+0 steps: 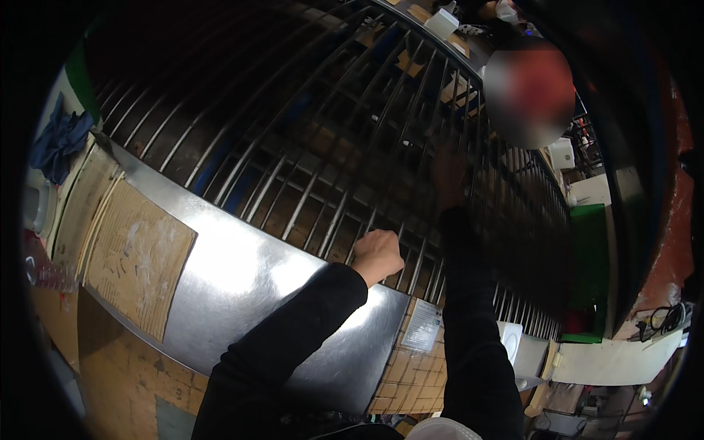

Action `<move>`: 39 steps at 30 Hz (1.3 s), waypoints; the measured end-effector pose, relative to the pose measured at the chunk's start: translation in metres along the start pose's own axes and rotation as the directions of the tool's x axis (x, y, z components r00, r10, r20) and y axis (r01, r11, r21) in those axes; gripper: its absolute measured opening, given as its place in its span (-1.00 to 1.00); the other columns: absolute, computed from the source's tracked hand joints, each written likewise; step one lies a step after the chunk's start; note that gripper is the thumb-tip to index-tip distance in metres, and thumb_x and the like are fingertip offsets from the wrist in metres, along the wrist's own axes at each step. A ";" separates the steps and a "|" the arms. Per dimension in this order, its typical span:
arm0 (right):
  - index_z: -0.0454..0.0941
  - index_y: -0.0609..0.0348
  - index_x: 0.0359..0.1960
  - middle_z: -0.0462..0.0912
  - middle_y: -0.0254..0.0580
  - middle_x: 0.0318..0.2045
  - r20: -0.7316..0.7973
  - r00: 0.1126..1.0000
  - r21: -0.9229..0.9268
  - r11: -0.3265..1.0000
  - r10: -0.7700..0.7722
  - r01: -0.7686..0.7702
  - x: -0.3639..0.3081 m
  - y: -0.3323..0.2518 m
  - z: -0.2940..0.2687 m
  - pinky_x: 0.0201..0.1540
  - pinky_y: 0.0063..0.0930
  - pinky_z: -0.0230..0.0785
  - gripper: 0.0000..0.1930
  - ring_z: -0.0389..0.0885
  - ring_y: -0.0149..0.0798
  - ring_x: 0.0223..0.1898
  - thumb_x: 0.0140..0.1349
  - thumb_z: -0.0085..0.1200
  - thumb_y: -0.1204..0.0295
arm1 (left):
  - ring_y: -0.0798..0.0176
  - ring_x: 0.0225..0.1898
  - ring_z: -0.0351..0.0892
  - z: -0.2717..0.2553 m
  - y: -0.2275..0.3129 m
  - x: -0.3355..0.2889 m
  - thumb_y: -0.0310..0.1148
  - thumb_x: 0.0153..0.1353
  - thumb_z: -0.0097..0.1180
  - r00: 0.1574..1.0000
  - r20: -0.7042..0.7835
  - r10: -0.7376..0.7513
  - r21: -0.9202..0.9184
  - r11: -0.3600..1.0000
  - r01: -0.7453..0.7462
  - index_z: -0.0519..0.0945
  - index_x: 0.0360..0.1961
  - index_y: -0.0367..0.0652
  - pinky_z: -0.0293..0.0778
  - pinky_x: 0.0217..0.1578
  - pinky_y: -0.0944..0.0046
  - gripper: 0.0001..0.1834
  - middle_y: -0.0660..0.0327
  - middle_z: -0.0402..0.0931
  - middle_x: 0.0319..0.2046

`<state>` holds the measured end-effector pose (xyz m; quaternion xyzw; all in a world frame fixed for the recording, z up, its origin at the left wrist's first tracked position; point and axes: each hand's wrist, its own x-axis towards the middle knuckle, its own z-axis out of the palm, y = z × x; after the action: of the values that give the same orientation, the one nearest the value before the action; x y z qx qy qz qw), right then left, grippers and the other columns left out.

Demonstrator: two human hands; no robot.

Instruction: The person cleans a curved metal grill using a brush and a small stick. They scrub the grill bars repeatedly, moving the brush back and forth along the surface. The person occasionally adjusts their grip and repositions the tools while continuing to clean the grill.

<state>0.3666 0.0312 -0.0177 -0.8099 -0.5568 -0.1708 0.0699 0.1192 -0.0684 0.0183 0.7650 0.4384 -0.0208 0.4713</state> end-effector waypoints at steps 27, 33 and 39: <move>0.57 0.23 -0.34 0.57 0.10 -0.38 0.086 0.961 0.342 0.899 0.261 -0.275 -0.141 0.054 -0.069 -0.24 -0.25 0.36 -0.71 0.54 0.05 -0.24 0.12 -0.02 0.23 | -0.07 -0.27 0.56 0.050 0.018 -0.016 -0.23 -0.08 0.25 0.962 -0.099 0.255 0.078 0.966 -0.248 0.58 -0.49 -0.35 0.47 -0.23 0.09 -0.67 -0.09 0.55 -0.44; 0.56 0.23 -0.31 0.58 0.08 -0.39 0.122 0.958 0.441 0.850 0.260 -0.287 -0.139 0.054 -0.065 -0.25 -0.26 0.36 -0.71 0.55 0.04 -0.24 0.12 -0.03 0.24 | -0.10 -0.27 0.55 0.047 0.015 -0.011 -0.35 -0.12 0.22 0.964 -0.044 0.264 0.051 0.964 -0.261 0.58 -0.50 -0.38 0.47 -0.23 0.08 -0.74 -0.13 0.54 -0.43; 0.56 0.22 -0.30 0.59 0.06 -0.38 0.163 0.951 0.465 0.830 0.262 -0.308 -0.140 0.057 -0.058 -0.24 -0.28 0.36 -0.70 0.55 0.02 -0.23 0.12 -0.02 0.22 | -0.11 -0.22 0.54 0.046 0.015 -0.004 -0.47 -0.13 0.13 0.979 0.022 0.201 0.007 0.979 -0.201 0.58 -0.47 -0.39 0.46 -0.20 0.08 -0.81 -0.14 0.54 -0.38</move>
<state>0.3626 -0.1300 -0.0087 -0.8472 -0.4572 0.0242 0.2694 0.1447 -0.1077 0.0057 0.8073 0.3536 0.0169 0.4721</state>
